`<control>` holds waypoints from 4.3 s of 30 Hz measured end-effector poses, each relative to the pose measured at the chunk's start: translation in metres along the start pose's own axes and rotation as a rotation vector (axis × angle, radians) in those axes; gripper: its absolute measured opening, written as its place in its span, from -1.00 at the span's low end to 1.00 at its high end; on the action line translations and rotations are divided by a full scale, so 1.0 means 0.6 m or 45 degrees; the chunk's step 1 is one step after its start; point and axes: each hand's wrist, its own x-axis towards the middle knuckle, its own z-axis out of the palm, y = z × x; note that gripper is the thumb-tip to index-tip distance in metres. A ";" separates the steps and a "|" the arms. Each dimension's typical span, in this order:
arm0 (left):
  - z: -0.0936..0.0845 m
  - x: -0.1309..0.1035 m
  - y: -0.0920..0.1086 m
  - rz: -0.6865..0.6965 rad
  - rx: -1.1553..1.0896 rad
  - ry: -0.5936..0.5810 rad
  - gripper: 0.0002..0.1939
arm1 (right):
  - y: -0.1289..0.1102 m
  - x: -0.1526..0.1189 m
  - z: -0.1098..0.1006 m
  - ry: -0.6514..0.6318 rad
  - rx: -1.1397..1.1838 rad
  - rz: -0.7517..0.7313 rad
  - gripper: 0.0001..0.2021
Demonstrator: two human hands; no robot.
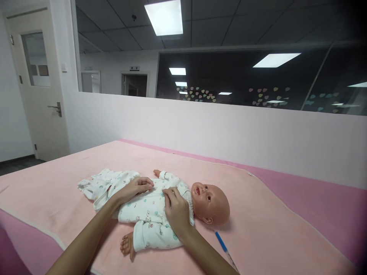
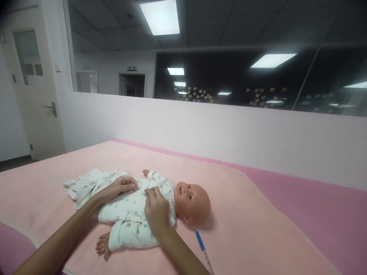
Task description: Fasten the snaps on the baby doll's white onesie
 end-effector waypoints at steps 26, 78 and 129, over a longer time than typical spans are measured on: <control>-0.017 -0.003 -0.004 0.080 0.306 -0.172 -0.74 | -0.047 0.007 0.027 -0.126 -0.211 -0.173 -0.86; -0.017 -0.009 -0.005 0.133 0.139 -0.165 -0.79 | -0.037 0.004 0.037 -0.118 -0.116 -0.048 -0.86; -0.014 -0.020 0.019 0.049 0.003 -0.189 -0.80 | -0.036 0.003 0.038 -0.087 -0.188 -0.095 -0.78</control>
